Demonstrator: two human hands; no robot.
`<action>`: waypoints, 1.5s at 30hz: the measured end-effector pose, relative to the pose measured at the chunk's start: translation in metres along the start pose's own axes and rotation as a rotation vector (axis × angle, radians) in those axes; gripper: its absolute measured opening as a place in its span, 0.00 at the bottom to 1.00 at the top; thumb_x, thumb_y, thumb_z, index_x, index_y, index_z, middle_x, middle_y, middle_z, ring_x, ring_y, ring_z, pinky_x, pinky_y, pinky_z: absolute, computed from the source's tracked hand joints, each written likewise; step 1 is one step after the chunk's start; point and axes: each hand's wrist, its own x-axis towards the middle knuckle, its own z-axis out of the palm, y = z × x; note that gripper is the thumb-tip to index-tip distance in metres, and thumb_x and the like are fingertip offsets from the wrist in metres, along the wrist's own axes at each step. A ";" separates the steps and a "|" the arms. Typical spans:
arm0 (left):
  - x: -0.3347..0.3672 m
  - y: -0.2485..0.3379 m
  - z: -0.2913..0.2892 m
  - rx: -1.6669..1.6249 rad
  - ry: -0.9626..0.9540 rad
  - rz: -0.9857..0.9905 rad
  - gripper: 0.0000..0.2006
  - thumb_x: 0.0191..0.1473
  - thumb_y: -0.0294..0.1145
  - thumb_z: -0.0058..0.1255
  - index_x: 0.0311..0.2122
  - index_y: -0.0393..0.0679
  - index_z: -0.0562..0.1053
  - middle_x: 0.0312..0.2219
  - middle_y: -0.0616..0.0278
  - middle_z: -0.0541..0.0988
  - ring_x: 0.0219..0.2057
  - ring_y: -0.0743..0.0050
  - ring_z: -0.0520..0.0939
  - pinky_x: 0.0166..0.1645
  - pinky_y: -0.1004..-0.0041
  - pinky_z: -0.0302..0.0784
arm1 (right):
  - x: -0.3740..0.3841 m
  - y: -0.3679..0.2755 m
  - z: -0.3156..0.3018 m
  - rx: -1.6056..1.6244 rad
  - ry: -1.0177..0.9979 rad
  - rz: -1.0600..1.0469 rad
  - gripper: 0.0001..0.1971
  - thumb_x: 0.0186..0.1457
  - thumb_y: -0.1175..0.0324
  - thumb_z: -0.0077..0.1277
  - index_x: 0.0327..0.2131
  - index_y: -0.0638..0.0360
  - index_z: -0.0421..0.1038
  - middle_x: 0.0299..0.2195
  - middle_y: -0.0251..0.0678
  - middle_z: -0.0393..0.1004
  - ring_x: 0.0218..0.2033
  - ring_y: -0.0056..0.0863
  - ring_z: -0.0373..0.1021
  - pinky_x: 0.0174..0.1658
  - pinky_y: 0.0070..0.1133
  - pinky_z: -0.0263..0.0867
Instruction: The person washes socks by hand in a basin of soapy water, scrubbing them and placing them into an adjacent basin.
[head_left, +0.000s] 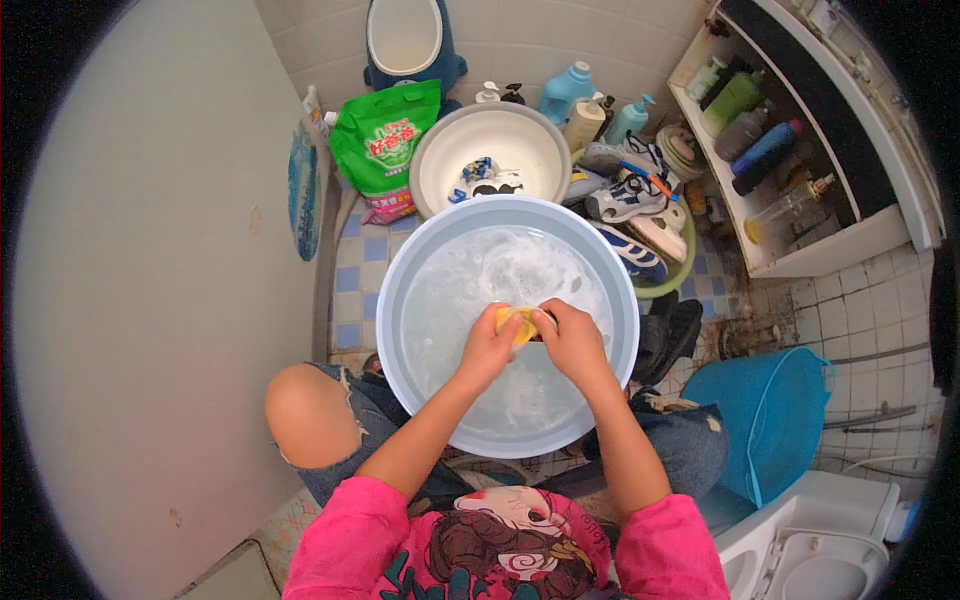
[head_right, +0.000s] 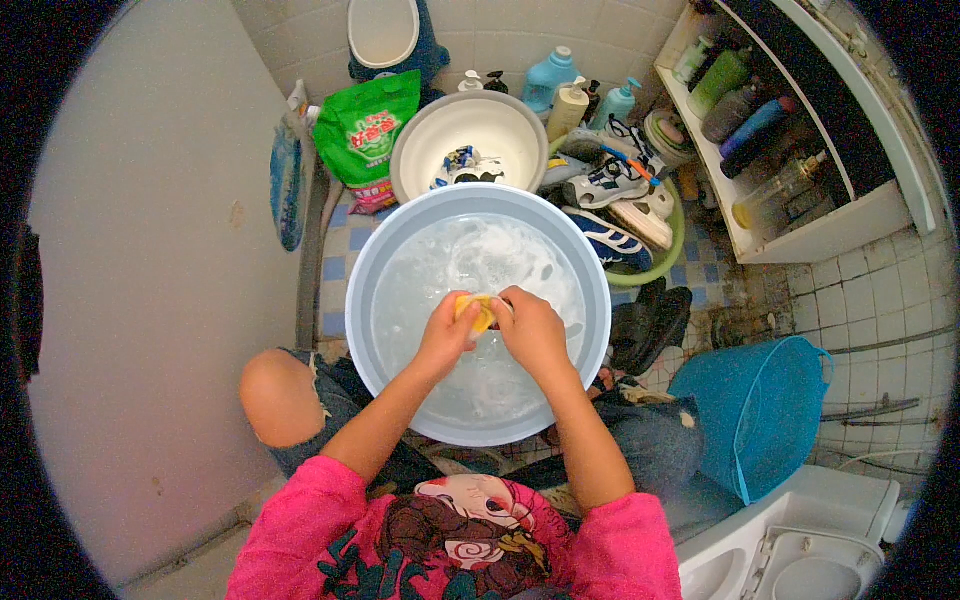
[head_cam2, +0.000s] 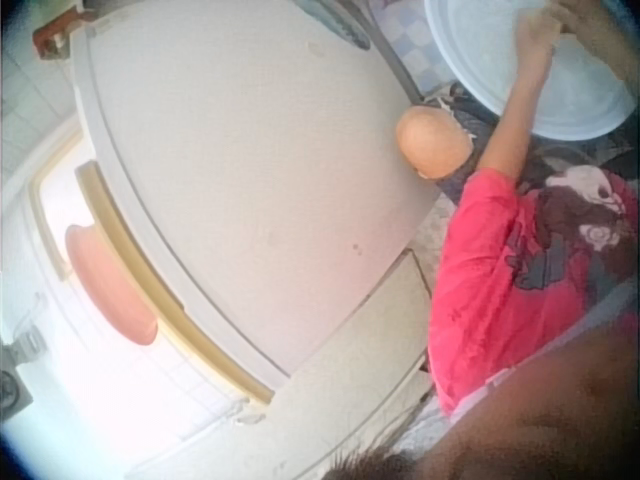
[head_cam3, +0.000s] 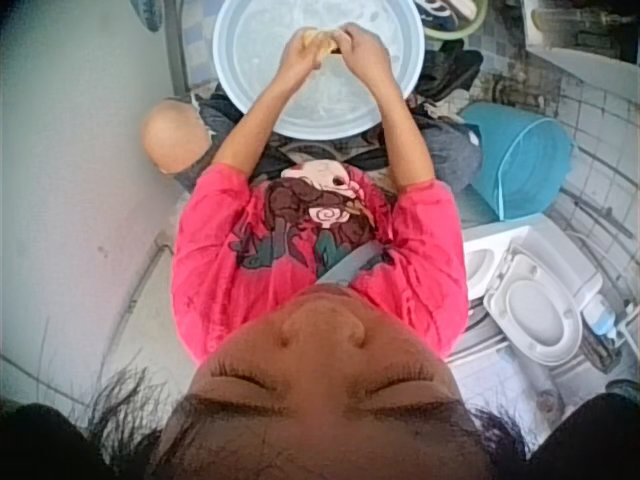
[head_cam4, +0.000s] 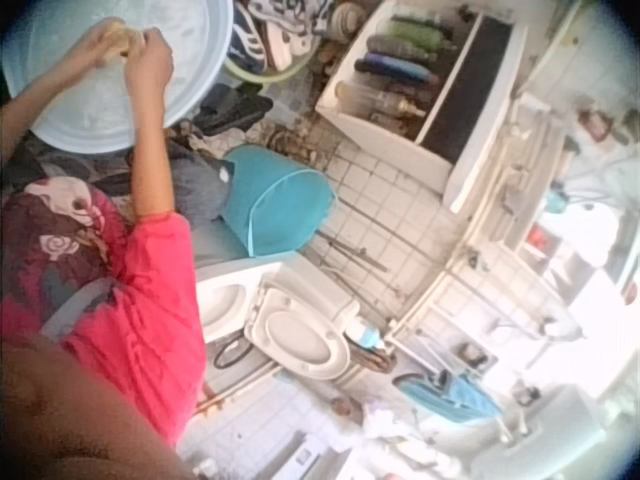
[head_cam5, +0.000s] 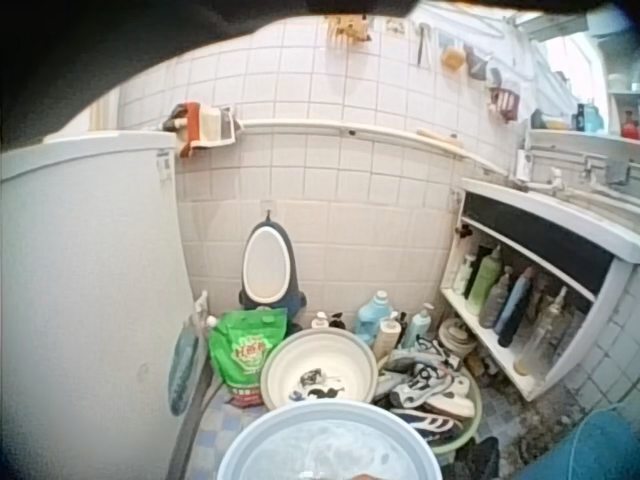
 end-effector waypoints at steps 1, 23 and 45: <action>0.000 0.003 0.002 0.119 0.129 0.006 0.12 0.56 0.38 0.36 0.36 0.39 0.64 0.18 0.63 0.69 0.21 0.78 0.70 0.25 0.75 0.67 | -0.001 0.003 0.004 -0.327 0.104 -0.088 0.11 0.53 0.65 0.40 0.28 0.63 0.67 0.22 0.41 0.70 0.20 0.32 0.67 0.24 0.26 0.62; 0.010 -0.033 -0.004 0.262 0.304 0.263 0.15 0.56 0.32 0.31 0.20 0.33 0.61 0.20 0.49 0.64 0.23 0.52 0.66 0.29 0.64 0.61 | -0.013 -0.005 0.047 -0.596 0.181 -0.305 0.16 0.53 0.61 0.37 0.18 0.58 0.65 0.15 0.43 0.67 0.19 0.43 0.66 0.22 0.34 0.59; -0.001 -0.008 -0.001 0.191 0.158 0.204 0.16 0.56 0.37 0.33 0.24 0.37 0.66 0.18 0.60 0.67 0.22 0.71 0.66 0.27 0.73 0.62 | 0.007 0.028 0.015 -0.067 0.100 0.048 0.18 0.55 0.61 0.33 0.25 0.65 0.68 0.21 0.46 0.70 0.21 0.40 0.67 0.28 0.30 0.61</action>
